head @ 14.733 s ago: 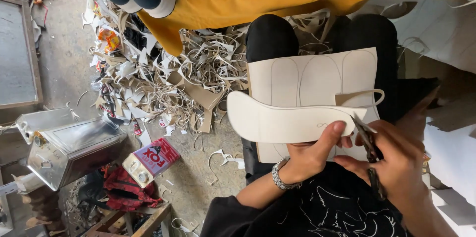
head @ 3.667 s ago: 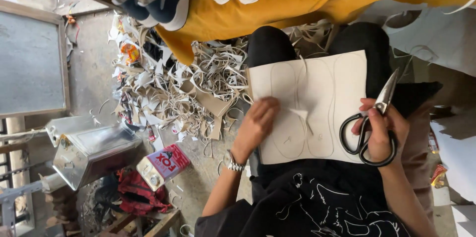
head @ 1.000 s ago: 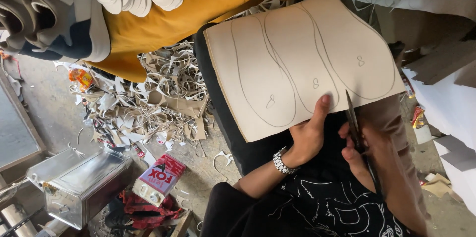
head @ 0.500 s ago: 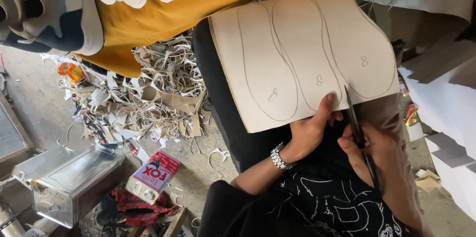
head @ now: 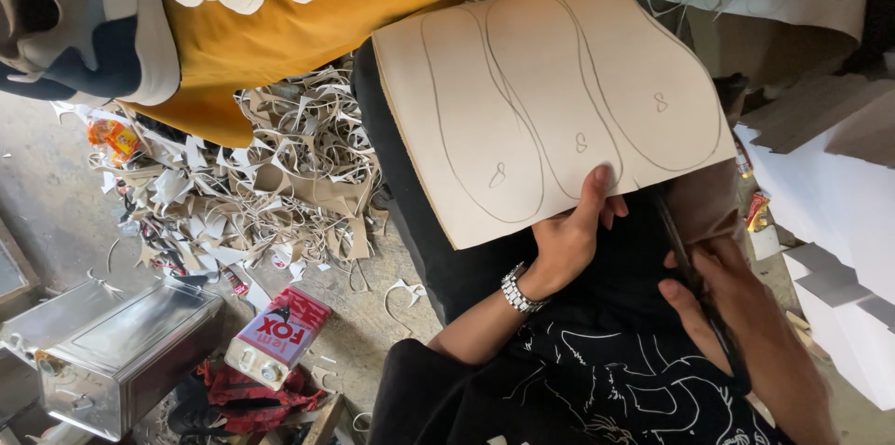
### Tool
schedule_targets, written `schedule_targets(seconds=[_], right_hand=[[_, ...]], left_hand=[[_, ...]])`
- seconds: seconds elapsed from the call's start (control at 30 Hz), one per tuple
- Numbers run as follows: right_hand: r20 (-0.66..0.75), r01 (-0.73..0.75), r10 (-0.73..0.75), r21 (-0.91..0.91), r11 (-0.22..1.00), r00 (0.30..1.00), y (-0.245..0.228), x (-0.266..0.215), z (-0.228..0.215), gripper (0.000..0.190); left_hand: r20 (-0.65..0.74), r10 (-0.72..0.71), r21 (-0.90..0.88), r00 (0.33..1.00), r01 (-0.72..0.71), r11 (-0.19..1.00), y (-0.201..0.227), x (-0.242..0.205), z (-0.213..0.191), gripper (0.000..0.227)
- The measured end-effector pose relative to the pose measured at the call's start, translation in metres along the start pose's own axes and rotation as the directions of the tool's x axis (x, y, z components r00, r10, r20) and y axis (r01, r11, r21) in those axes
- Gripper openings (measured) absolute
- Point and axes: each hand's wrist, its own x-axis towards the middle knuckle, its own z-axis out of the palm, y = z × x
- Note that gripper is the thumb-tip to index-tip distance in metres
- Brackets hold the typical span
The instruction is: The person uses scissors to cut out shoe insole shapes from a sheet of white material. They hold the material on their lap, cut along the drawn outlines, and remove the excess pieces.
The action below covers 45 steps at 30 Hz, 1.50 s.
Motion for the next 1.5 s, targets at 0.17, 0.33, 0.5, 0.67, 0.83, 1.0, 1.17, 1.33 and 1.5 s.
schedule_targets(seconds=[0.17, 0.33, 0.5, 0.67, 0.83, 1.0, 1.17, 1.33, 1.5], right_hand=[[-0.083, -0.206, 0.192, -0.226, 0.952, 0.978, -0.006, -0.013, -0.008, 0.043], [0.115, -0.474, 0.488, -0.133, 0.87, 0.865, -0.007, -0.011, -0.018, 0.046], [0.084, -0.464, 0.459, 0.058, 0.884, 0.885, 0.003, -0.022, -0.017, 0.04], [0.097, -0.543, 0.535, 0.198, 0.816, 0.839, -0.027, -0.021, -0.024, 0.022], [0.102, -0.346, 0.335, 0.125, 0.93, 0.937, -0.013, -0.005, 0.001, 0.035], [-0.002, -0.142, 0.143, 0.114, 0.983, 0.99, -0.015, 0.005, 0.008, 0.049], [-0.045, -0.025, 0.03, 0.099, 0.995, 0.999, -0.02, 0.012, 0.007, 0.05], [-0.087, -0.038, 0.047, 0.098, 0.994, 0.995, -0.019, 0.015, 0.014, 0.051], [-0.145, 0.034, -0.023, 0.075, 0.997, 0.989, -0.011, 0.016, 0.022, 0.056]], left_hand=[[0.003, 0.041, -0.017, 0.999, -0.041, 0.999, -0.009, 0.003, -0.002, 0.044], [0.017, 0.032, 0.002, 0.999, -0.032, 0.999, 0.002, 0.004, -0.004, 0.05], [0.023, 0.031, -0.039, 0.999, -0.03, 0.999, -0.002, 0.004, -0.005, 0.046], [0.015, 0.005, -0.036, 1.0, -0.005, 0.999, -0.001, 0.003, -0.002, 0.049], [0.022, 0.034, -0.031, 0.999, -0.033, 0.999, 0.004, 0.002, -0.001, 0.05], [0.045, 0.023, 0.031, 0.999, -0.024, 0.999, 0.008, 0.003, -0.002, 0.052], [0.06, -0.037, 0.112, 0.998, 0.03, 0.993, 0.015, 0.002, -0.002, 0.054], [0.069, -0.045, 0.056, 0.997, 0.041, 0.998, 0.013, 0.003, -0.003, 0.053], [0.103, -0.06, 0.109, 0.993, 0.048, 0.993, 0.024, 0.006, -0.006, 0.056]])
